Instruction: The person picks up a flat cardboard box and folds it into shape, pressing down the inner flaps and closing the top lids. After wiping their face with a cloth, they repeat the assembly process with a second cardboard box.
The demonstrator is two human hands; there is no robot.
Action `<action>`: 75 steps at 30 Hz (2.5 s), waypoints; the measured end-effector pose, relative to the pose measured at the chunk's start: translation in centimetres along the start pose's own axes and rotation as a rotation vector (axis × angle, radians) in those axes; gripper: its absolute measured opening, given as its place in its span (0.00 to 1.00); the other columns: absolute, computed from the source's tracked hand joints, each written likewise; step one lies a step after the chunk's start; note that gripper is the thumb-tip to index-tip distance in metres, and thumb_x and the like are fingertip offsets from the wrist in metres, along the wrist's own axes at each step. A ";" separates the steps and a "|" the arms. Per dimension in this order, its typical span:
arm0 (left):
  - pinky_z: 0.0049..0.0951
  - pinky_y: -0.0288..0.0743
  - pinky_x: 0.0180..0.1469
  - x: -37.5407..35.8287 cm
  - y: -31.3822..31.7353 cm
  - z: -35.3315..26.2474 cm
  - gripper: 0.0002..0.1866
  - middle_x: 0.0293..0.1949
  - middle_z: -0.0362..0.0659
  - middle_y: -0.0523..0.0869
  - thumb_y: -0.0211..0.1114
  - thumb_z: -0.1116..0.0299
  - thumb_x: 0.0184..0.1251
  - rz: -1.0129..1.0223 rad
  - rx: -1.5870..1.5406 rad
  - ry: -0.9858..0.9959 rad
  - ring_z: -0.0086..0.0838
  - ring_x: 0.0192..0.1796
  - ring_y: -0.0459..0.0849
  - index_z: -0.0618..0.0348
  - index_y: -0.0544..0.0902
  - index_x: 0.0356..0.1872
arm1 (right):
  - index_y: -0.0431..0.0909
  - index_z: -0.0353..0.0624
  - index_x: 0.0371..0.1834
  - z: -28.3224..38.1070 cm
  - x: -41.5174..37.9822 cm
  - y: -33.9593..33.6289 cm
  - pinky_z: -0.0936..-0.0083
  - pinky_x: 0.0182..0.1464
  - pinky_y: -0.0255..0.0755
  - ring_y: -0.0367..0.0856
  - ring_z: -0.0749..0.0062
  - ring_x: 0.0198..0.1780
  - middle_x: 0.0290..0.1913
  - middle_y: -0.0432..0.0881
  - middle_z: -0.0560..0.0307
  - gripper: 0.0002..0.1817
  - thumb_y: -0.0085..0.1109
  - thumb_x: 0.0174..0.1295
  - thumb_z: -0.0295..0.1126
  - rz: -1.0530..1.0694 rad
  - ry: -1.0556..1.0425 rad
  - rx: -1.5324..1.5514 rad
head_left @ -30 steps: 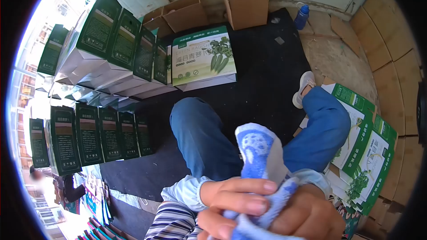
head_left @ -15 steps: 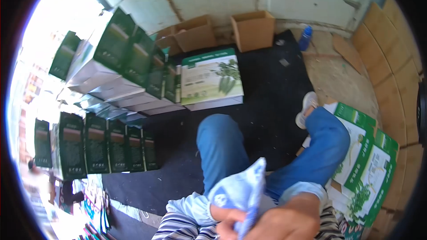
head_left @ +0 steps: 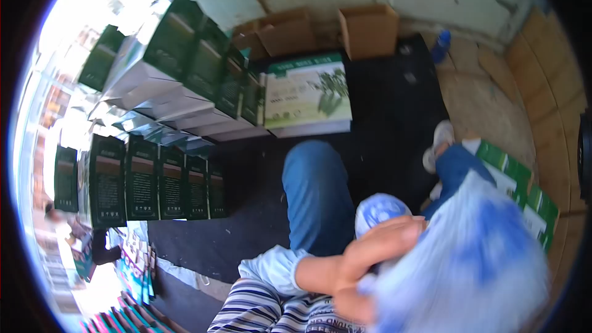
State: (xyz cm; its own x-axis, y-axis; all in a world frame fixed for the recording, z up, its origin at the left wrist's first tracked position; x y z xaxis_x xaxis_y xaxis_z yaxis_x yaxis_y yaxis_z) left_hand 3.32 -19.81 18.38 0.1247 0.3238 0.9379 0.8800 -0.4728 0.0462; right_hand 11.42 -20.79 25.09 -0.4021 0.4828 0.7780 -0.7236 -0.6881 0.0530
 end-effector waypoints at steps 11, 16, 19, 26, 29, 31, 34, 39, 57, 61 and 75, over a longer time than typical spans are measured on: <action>0.44 0.75 0.52 2.0 4.7 0.2 0.21 0.48 0.62 0.78 0.54 0.60 0.69 0.142 -0.171 -0.094 0.55 0.51 0.79 0.65 0.72 0.56 | 0.73 0.32 0.49 -1.1 -0.3 0.2 0.64 0.50 0.74 0.80 0.59 0.41 0.44 0.78 0.44 0.19 0.61 0.59 0.32 0.002 0.060 0.063; 0.43 0.75 0.52 2.0 4.7 0.0 0.21 0.47 0.61 0.79 0.56 0.62 0.68 0.172 -0.210 -0.122 0.54 0.51 0.80 0.65 0.73 0.56 | 0.71 0.33 0.52 -1.9 0.3 0.3 0.65 0.50 0.74 0.80 0.59 0.43 0.47 0.77 0.45 0.21 0.62 0.59 0.33 0.010 0.088 0.045; 0.42 0.75 0.52 2.0 5.3 -0.2 0.20 0.46 0.60 0.80 0.57 0.64 0.68 0.207 -0.235 -0.125 0.53 0.51 0.80 0.65 0.73 0.57 | 0.70 0.33 0.54 -1.7 0.4 0.5 0.66 0.50 0.74 0.79 0.60 0.44 0.48 0.77 0.45 0.23 0.62 0.59 0.33 0.039 0.100 0.007; 0.40 0.76 0.52 3.4 5.3 0.2 0.20 0.45 0.58 0.81 0.60 0.67 0.67 0.384 -0.289 -0.175 0.52 0.50 0.81 0.66 0.74 0.57 | 0.68 0.35 0.58 -1.0 0.7 0.4 0.68 0.50 0.74 0.79 0.61 0.47 0.52 0.76 0.47 0.26 0.62 0.58 0.34 0.132 0.160 -0.091; 0.39 0.76 0.52 4.0 4.0 0.6 0.20 0.44 0.57 0.82 0.61 0.69 0.66 0.474 -0.274 -0.233 0.51 0.49 0.81 0.66 0.74 0.57 | 0.67 0.36 0.60 -1.0 0.6 -0.2 0.69 0.51 0.74 0.78 0.62 0.49 0.53 0.75 0.47 0.28 0.62 0.58 0.34 0.208 0.224 -0.156; 0.38 0.76 0.52 4.1 1.8 2.0 0.20 0.44 0.56 0.82 0.61 0.70 0.66 0.431 -0.230 -0.315 0.51 0.49 0.82 0.66 0.74 0.57 | 0.66 0.36 0.61 -1.3 -0.2 -1.2 0.69 0.51 0.74 0.78 0.62 0.49 0.54 0.75 0.48 0.29 0.62 0.58 0.34 0.263 0.339 -0.247; 0.37 0.75 0.52 3.0 -4.4 4.8 0.24 0.50 0.57 0.80 0.66 0.74 0.59 0.191 -0.046 -0.490 0.44 0.50 0.82 0.69 0.73 0.57 | 0.65 0.37 0.63 -4.9 -1.9 -4.3 0.70 0.51 0.73 0.78 0.63 0.51 0.55 0.74 0.48 0.31 0.62 0.58 0.34 0.194 0.638 -0.471; 0.33 0.67 0.60 7.8 -21.2 2.3 0.22 0.55 0.50 0.78 0.59 0.74 0.59 -0.260 0.907 -0.484 0.36 0.55 0.77 0.67 0.75 0.56 | 0.64 0.37 0.65 -12.8 -5.7 -8.8 0.75 0.53 0.71 0.77 0.69 0.54 0.58 0.73 0.49 0.30 0.60 0.58 0.22 -0.433 0.749 -0.406; 0.43 0.65 0.65 21.0 -54.7 9.5 0.33 0.61 0.58 0.73 0.56 0.43 0.67 0.254 2.145 -0.078 0.48 0.65 0.70 0.57 0.72 0.63 | 0.75 0.36 0.52 -5.1 -17.3 -11.3 0.77 0.43 0.75 0.82 0.72 0.38 0.43 0.79 0.52 0.15 0.57 0.61 0.24 -0.539 0.933 -0.952; 0.41 0.63 0.66 18.7 -30.5 7.0 0.31 0.60 0.56 0.75 0.55 0.46 0.69 0.412 1.614 -0.021 0.45 0.64 0.72 0.62 0.73 0.62 | 0.76 0.35 0.51 6.5 -12.0 -11.7 0.71 0.52 0.71 0.79 0.63 0.49 0.51 0.79 0.48 0.16 0.57 0.59 0.25 -0.650 0.559 -1.391; 0.47 0.57 0.68 14.2 -2.8 1.4 0.30 0.63 0.56 0.70 0.52 0.49 0.70 0.712 0.999 0.041 0.46 0.66 0.68 0.61 0.69 0.64 | 0.73 0.32 0.56 22.5 -3.5 -3.3 0.69 0.60 0.66 0.74 0.60 0.57 0.56 0.76 0.45 0.20 0.51 0.65 0.33 -0.410 -0.350 -1.913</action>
State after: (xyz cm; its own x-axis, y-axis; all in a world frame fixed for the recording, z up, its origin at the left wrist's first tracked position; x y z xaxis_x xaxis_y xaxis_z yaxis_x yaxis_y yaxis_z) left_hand 3.26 -12.74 31.10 0.7223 0.2157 0.6571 0.5885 0.3076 -0.7477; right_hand 27.86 -32.42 36.29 -0.1495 0.1604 0.9757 -0.3758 0.9035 -0.2061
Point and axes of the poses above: each hand's wrist, its own x-axis towards the middle knuckle, its own y-axis out of the palm, z = x × y, the point moved 7 cm from there along x, towards the middle knuckle
